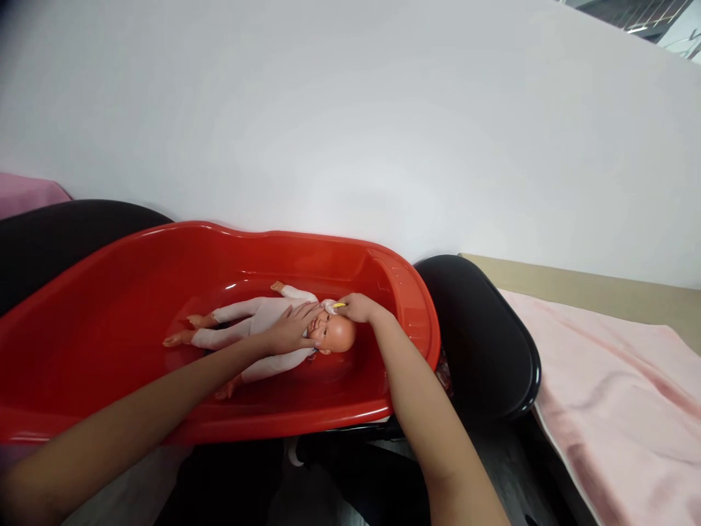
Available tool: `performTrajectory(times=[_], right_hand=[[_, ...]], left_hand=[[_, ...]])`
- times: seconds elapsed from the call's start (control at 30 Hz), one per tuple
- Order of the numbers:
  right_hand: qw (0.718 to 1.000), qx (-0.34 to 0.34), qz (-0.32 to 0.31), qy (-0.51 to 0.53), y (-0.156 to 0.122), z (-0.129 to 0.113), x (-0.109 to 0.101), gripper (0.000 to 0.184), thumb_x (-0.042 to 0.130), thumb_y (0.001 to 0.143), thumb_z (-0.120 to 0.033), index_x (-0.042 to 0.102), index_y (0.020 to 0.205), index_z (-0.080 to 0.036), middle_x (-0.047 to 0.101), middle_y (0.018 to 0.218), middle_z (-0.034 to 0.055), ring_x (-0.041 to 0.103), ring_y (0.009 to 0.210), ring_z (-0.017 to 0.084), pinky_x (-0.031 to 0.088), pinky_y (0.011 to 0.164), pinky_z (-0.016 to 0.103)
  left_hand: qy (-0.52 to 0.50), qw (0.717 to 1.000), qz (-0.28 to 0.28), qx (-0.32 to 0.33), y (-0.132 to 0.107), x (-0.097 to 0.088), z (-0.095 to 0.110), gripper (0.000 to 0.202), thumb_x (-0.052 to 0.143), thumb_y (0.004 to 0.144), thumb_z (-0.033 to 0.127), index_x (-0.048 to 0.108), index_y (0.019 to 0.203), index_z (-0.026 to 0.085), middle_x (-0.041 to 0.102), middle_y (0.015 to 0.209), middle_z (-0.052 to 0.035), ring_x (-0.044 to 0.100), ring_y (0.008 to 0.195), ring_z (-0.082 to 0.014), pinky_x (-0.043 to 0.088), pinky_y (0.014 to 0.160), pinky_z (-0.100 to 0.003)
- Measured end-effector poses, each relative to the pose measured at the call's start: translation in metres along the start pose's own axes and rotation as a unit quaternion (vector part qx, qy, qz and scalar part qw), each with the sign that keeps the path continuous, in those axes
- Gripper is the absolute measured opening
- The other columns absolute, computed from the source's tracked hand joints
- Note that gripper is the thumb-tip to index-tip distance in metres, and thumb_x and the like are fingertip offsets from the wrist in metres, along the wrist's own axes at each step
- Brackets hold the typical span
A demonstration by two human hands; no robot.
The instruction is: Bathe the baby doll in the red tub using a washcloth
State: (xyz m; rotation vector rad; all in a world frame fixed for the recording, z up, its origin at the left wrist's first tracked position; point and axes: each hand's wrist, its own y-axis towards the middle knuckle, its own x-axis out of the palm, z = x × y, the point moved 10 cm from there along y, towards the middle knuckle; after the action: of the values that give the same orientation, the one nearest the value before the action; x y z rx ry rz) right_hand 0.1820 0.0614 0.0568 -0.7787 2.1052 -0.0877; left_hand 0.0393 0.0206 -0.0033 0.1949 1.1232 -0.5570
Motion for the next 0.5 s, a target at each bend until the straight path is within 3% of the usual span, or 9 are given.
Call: performTrajectory(times=[0.1, 0.2, 0.33, 0.5], right_hand=[[0.996, 0.076, -0.018, -0.051, -0.004, 0.018, -0.002, 0.046, 0.057, 0.108, -0.05, 0.077, 0.084, -0.016, 0.075, 0.064, 0.0075, 0.069, 0.062, 0.02, 0.05, 0.069, 0.029], [0.997, 0.07, -0.011, -0.042, -0.007, 0.017, -0.006, 0.051, 0.054, 0.109, -0.054, 0.072, 0.078, -0.019, 0.066, 0.051, 0.0049, 0.067, 0.056, 0.02, 0.052, 0.071, 0.03], [0.999, -0.009, 0.033, 0.018, -0.006, 0.001, -0.01, 0.041, 0.058, 0.105, -0.05, 0.067, 0.078, -0.02, 0.064, 0.054, 0.0003, 0.06, 0.051, 0.016, 0.047, 0.061, 0.028], [0.995, -0.043, -0.02, 0.082, -0.002, -0.008, 0.009, 0.043, 0.062, 0.101, -0.062, 0.075, 0.104, -0.021, 0.066, 0.066, -0.0027, 0.051, 0.044, 0.013, 0.037, 0.045, 0.027]], left_hand=[[-0.006, 1.0, 0.007, 0.007, 0.0, -0.001, -0.001, 0.086, 0.075, 0.095, 0.057, 0.044, 0.166, 0.018, 0.037, 0.179, -0.0201, 0.026, 0.167, -0.0402, 0.022, 0.134, -0.065], [0.002, 1.0, 0.013, 0.011, -0.001, -0.006, 0.002, 0.08, 0.075, 0.094, 0.059, 0.051, 0.159, 0.02, 0.042, 0.175, -0.02, 0.032, 0.164, -0.0384, 0.026, 0.134, -0.059], [0.02, 1.0, -0.004, -0.01, -0.001, -0.009, 0.002, 0.088, 0.074, 0.094, 0.06, 0.043, 0.165, 0.021, 0.038, 0.177, -0.0187, 0.029, 0.166, -0.037, 0.024, 0.134, -0.06], [0.027, 1.0, 0.003, -0.007, 0.003, -0.009, -0.005, 0.082, 0.074, 0.092, 0.057, 0.046, 0.161, 0.022, 0.039, 0.176, -0.0188, 0.031, 0.165, -0.0384, 0.027, 0.133, -0.063]])
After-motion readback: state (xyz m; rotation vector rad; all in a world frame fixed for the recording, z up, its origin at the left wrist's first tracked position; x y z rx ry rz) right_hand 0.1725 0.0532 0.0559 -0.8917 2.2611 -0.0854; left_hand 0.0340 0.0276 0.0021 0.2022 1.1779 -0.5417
